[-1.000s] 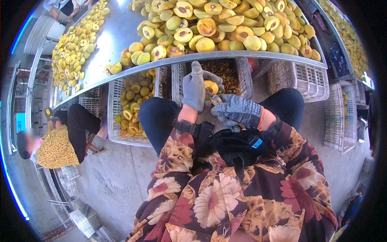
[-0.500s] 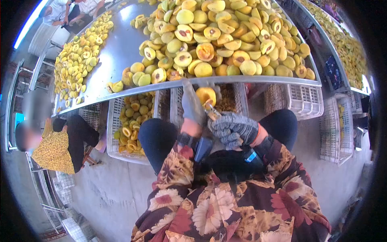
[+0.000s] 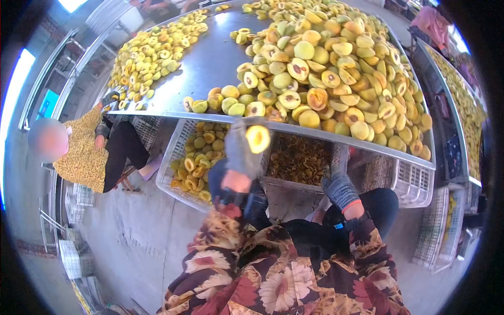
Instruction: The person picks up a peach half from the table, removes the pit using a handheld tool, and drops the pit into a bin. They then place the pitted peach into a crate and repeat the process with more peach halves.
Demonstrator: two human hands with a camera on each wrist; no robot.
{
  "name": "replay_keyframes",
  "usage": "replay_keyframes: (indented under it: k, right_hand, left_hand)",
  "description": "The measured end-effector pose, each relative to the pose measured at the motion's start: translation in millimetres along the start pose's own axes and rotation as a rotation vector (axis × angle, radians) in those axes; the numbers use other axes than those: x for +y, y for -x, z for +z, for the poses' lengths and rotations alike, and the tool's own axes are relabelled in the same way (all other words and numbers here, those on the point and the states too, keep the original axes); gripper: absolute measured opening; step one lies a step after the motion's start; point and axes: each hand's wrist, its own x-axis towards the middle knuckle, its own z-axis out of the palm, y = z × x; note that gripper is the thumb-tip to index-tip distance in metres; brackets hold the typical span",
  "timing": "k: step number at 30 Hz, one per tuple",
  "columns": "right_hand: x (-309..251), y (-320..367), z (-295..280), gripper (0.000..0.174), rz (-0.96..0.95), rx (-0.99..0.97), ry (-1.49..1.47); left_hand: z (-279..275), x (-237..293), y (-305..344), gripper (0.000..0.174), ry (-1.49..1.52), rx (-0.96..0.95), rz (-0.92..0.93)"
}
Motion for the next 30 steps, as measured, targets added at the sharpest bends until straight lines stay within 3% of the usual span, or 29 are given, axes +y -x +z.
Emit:
replay_keyframes:
  k: [1, 2, 3, 4, 5, 9, 11, 13, 15, 17, 20, 21, 24, 25, 28, 29, 30]
  right_hand:
    - [-5.3, 4.0, -2.5, 0.051, 0.010, -0.034, 0.061]
    - [-8.4, 7.9, -3.5, 0.053, 0.024, -0.066, 0.121]
    - [-9.7, 9.4, -3.4, 0.055, 0.040, -0.098, 0.181]
    - [-9.3, 8.0, -0.6, 0.056, 0.030, -0.131, 0.170]
    - [-7.2, 5.1, 4.9, 0.057, 0.022, -0.167, 0.158]
    - [-29.0, 10.2, 7.8, 0.053, 0.035, -0.248, 0.145]
    - [-28.4, 7.9, 18.6, 0.049, -0.021, -0.249, 0.188]
    - [-35.4, 12.0, 16.2, 0.048, -0.062, -0.253, 0.170]
    - [-32.3, 16.2, 25.1, 0.042, -0.132, -0.148, 0.108]
    - [-25.4, 16.8, 27.2, 0.039, -0.136, -0.165, 0.102]
    - [-22.9, 25.2, 14.6, 0.035, -0.083, -0.167, 0.069]
    - [-22.9, 25.8, 10.1, 0.034, -0.066, -0.163, 0.050]
    - [-7.3, 22.4, 19.1, 0.033, -0.082, -0.156, 0.050]
    - [-9.8, 24.8, 16.4, 0.035, -0.095, -0.114, 0.049]
    - [-20.4, 26.7, 6.8, 0.038, -0.117, -0.068, 0.043]
    - [-25.6, 26.3, 1.8, 0.040, -0.055, -0.118, 0.080]
    - [-27.3, 27.6, 1.7, 0.040, -0.039, -0.048, 0.029]
  left_hand:
    - [-14.5, -19.3, -3.5, 0.019, 0.452, 0.042, -0.327]
    - [-28.9, -38.7, -7.2, 0.021, 0.913, 0.247, -0.630]
    - [-43.7, -57.4, -12.5, 0.030, 0.774, 0.297, -0.716]
    - [-64.3, -96.2, -13.0, 0.035, 0.153, 0.104, -0.542]
    - [-88.5, -95.8, -23.0, 0.035, -0.424, -0.139, -0.503]
    - [-86.5, -106.7, -63.4, 0.041, -0.497, -0.213, -0.295]
    - [-60.9, -90.2, -99.4, 0.050, -0.438, -0.259, -0.107]
    - [-19.6, -109.9, -131.1, 0.055, -0.474, -0.264, 0.099]
    - [17.0, -118.4, -160.4, 0.056, -0.547, -0.363, 0.219]
    - [46.5, -120.7, -175.9, 0.054, -0.671, -0.419, 0.338]
    - [72.0, -123.0, -188.8, 0.044, -0.849, -0.527, 0.240]
    - [78.6, -122.3, -192.0, 0.035, -0.975, -0.450, 0.321]
    - [81.0, -119.7, -190.8, 0.025, -1.074, -0.445, 0.270]
    - [75.0, -124.1, -188.1, 0.020, -1.027, -0.459, 0.303]
    - [51.0, -107.8, -176.5, 0.019, -0.898, -0.504, 0.111]
    - [44.2, -106.9, -172.0, 0.024, -0.726, -0.449, 0.082]
    - [38.3, -93.3, -160.2, 0.026, -0.389, -0.444, -0.060]
